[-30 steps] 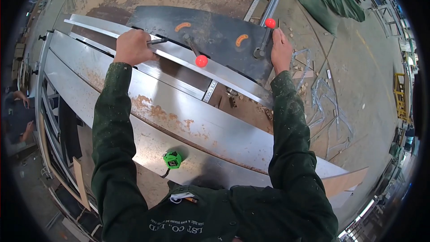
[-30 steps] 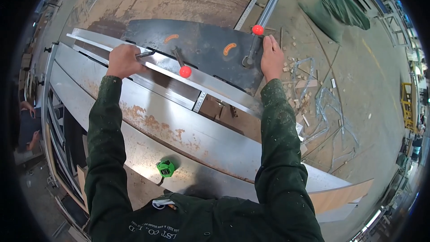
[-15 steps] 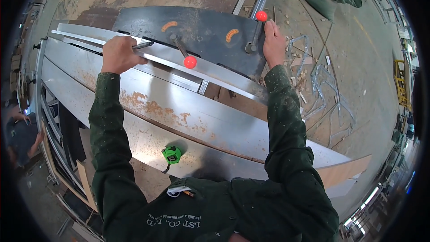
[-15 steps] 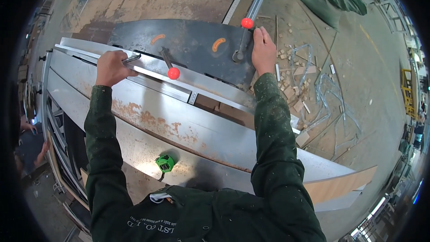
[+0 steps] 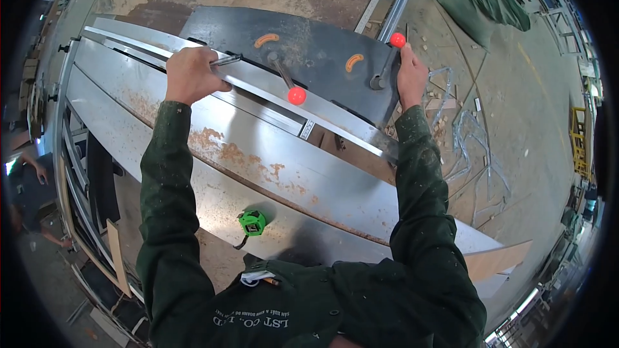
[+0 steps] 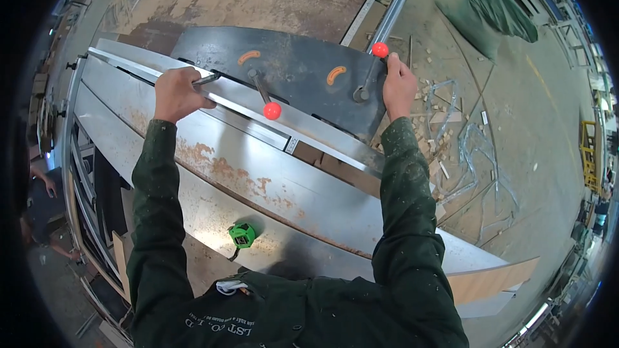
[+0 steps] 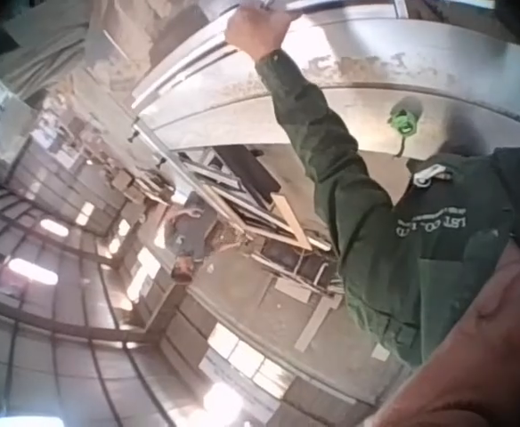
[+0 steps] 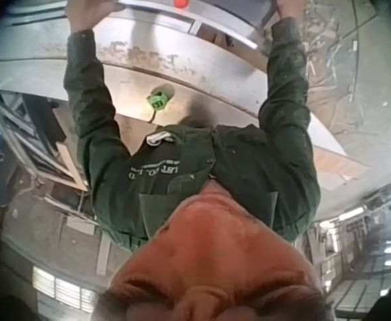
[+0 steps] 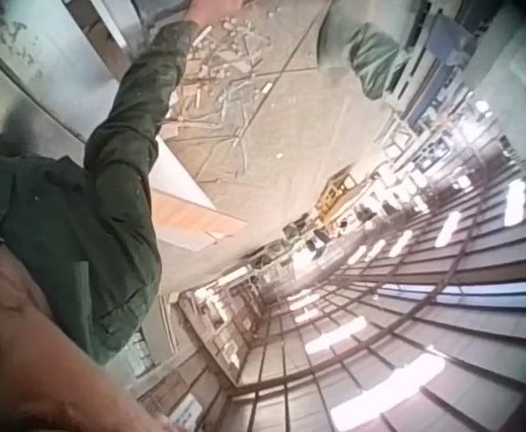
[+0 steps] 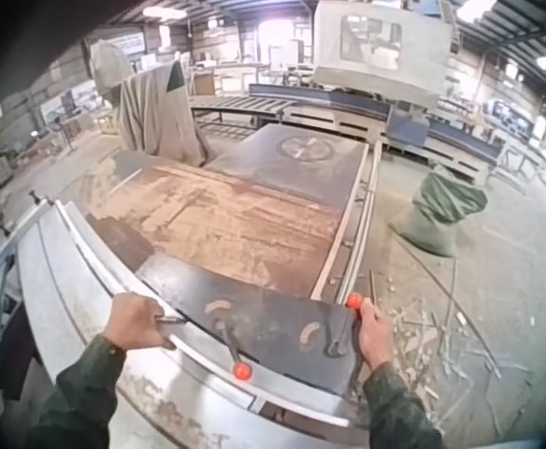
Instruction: Cutting and marking wood panels using a sliding table saw and a pencil in a manufacturing setting.
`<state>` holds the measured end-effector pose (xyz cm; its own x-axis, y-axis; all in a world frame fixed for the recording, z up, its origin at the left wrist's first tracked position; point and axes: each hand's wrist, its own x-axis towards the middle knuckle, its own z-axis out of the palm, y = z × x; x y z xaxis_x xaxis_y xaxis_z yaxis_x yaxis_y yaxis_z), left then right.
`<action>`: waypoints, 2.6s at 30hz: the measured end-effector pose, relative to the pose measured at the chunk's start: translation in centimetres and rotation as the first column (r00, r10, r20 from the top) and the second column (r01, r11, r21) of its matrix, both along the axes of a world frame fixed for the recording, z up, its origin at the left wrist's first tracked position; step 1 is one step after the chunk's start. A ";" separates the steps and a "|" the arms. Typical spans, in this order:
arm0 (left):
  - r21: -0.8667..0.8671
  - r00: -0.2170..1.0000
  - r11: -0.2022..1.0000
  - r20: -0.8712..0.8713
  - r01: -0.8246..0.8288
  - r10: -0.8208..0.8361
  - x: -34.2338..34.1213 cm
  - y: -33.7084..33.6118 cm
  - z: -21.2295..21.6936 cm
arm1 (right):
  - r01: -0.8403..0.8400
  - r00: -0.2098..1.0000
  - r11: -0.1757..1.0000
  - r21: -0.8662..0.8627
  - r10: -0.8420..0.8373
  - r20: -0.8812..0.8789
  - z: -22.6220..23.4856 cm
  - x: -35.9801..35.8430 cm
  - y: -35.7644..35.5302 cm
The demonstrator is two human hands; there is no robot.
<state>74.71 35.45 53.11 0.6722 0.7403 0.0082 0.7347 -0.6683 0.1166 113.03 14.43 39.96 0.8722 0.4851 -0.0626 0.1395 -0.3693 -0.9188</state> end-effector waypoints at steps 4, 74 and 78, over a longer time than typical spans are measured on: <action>-0.058 0.994 0.994 0.046 -0.098 0.101 -2.5 2.1 -4.4 | -0.040 0.988 0.996 -0.085 0.053 0.147 -1.1 -1.5 3.5; -0.113 0.950 0.984 0.264 -0.139 0.165 -39.8 -8.0 6.1 | 0.097 0.182 0.160 -0.982 0.968 0.175 20.3 -37.5 -8.4; -0.116 0.957 0.985 0.250 -0.124 0.150 -43.1 -9.0 5.2 | 0.075 0.157 0.300 -0.951 0.938 0.308 20.8 -44.3 -9.3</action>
